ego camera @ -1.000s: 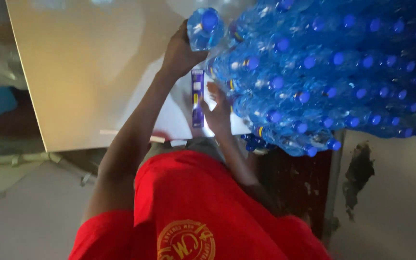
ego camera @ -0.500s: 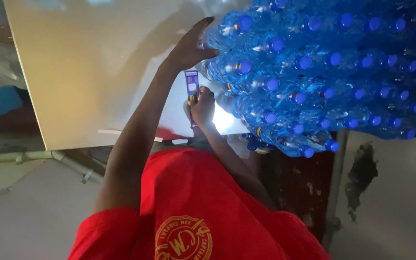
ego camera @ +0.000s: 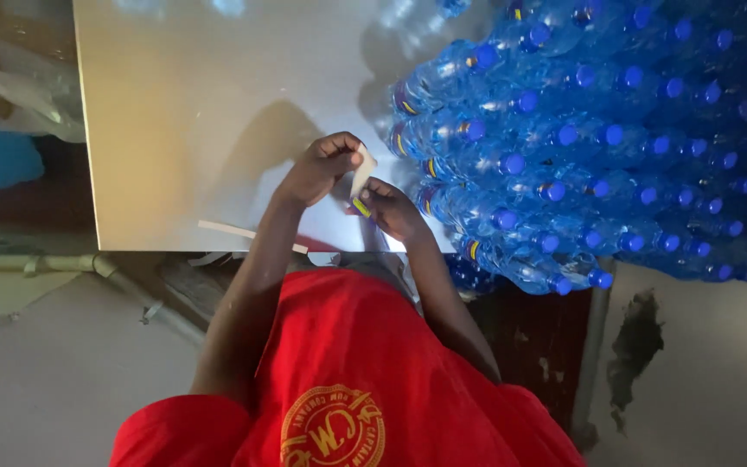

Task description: Manually applying adhesive labels to plastic water bottles at a workspace.

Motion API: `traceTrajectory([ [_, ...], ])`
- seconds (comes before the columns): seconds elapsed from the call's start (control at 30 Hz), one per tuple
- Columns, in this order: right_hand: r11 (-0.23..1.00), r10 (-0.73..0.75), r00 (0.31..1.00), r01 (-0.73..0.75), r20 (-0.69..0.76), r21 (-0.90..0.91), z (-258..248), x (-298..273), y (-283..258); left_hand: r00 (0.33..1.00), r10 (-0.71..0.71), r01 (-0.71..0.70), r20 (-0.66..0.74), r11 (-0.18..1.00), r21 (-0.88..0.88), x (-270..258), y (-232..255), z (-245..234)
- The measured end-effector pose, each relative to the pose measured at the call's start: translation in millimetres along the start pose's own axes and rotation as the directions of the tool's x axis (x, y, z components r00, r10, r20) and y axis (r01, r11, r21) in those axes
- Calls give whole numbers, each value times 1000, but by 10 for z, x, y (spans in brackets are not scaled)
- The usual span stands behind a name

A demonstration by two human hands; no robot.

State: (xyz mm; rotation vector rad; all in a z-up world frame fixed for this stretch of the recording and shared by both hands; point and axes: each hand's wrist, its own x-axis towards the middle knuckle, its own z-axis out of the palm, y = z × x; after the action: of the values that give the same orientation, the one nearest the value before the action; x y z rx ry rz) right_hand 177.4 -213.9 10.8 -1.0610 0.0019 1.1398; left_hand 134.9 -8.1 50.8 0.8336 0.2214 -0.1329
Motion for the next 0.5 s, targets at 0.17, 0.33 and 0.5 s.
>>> traceTrajectory([
  [0.17,809,-494,860,400,-130,-430,531,-15,-463,888,255,-126,-383,935,332,-92,228,97],
  [0.33,761,-525,830,356,-191,-542,631,-38,-586,914,176,-66,-366,953,294,-349,331,152],
  [0.5,798,-522,846,438,-110,-415,1057,-133,-541,928,152,-106,-342,983,149,-440,241,180],
])
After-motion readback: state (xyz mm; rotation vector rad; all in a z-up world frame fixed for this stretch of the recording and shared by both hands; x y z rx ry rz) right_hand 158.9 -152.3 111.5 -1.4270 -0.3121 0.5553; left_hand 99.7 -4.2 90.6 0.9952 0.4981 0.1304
